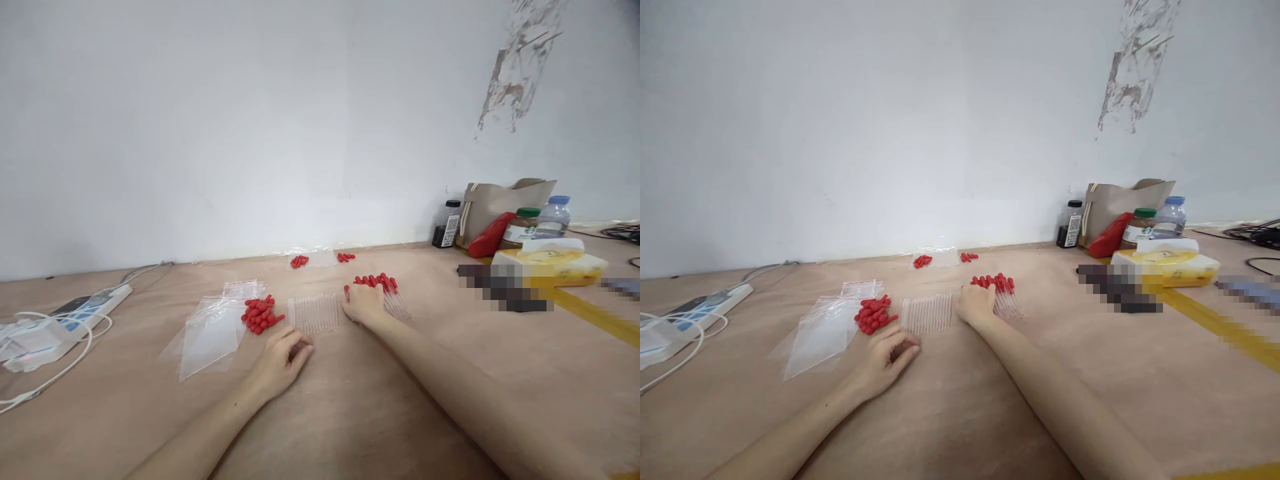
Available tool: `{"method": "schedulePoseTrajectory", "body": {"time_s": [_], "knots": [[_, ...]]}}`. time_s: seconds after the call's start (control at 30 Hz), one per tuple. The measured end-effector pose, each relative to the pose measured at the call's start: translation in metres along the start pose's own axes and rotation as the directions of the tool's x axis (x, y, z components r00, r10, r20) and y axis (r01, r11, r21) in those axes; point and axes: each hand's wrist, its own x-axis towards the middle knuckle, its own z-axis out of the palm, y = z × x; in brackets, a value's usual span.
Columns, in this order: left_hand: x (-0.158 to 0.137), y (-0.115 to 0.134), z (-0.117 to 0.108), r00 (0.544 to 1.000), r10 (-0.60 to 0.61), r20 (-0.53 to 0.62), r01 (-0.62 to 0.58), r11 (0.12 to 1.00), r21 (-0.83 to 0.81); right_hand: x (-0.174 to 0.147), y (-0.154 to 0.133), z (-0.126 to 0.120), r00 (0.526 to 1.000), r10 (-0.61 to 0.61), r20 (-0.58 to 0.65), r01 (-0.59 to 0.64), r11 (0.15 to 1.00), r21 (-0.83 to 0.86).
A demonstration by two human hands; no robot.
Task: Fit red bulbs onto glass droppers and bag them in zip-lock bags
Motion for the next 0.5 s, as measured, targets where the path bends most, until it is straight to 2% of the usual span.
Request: {"method": "schedulePoseTrajectory", "body": {"time_s": [0.1, 0.2, 0.3, 0.4, 0.43, 0.5], "knots": [[0.006, -0.016, -0.007, 0.985, -0.013, -0.17, 0.067, 0.946, 0.316, 0.007, -0.007, 0.003, 0.999, 0.019, 0.049, -0.018, 1.0, -0.009], [0.009, -0.029, -0.016, 0.976, -0.058, -0.21, 0.156, 0.86, 0.485, 0.012, -0.012, 0.004, 0.995, 0.034, 0.096, -0.032, 0.999, -0.02], [0.011, -0.037, -0.03, 0.946, -0.174, -0.273, 0.29, 0.828, 0.48, 0.014, -0.015, 0.002, 0.991, 0.037, 0.131, -0.035, 0.999, -0.02], [0.019, -0.051, -0.047, 0.863, -0.406, -0.301, 0.495, 0.796, 0.348, 0.006, -0.011, -0.007, 0.993, 0.021, 0.116, -0.021, 1.0, -0.008], [0.024, -0.058, -0.052, 0.815, -0.509, -0.277, 0.576, 0.765, 0.287, 0.001, -0.009, -0.011, 0.995, 0.01, 0.104, -0.01, 1.0, -0.003], [0.036, -0.074, -0.059, 0.778, -0.586, -0.227, 0.629, 0.735, 0.254, -0.012, -0.001, -0.02, 0.997, -0.013, 0.076, 0.013, 1.0, 0.0]]}}
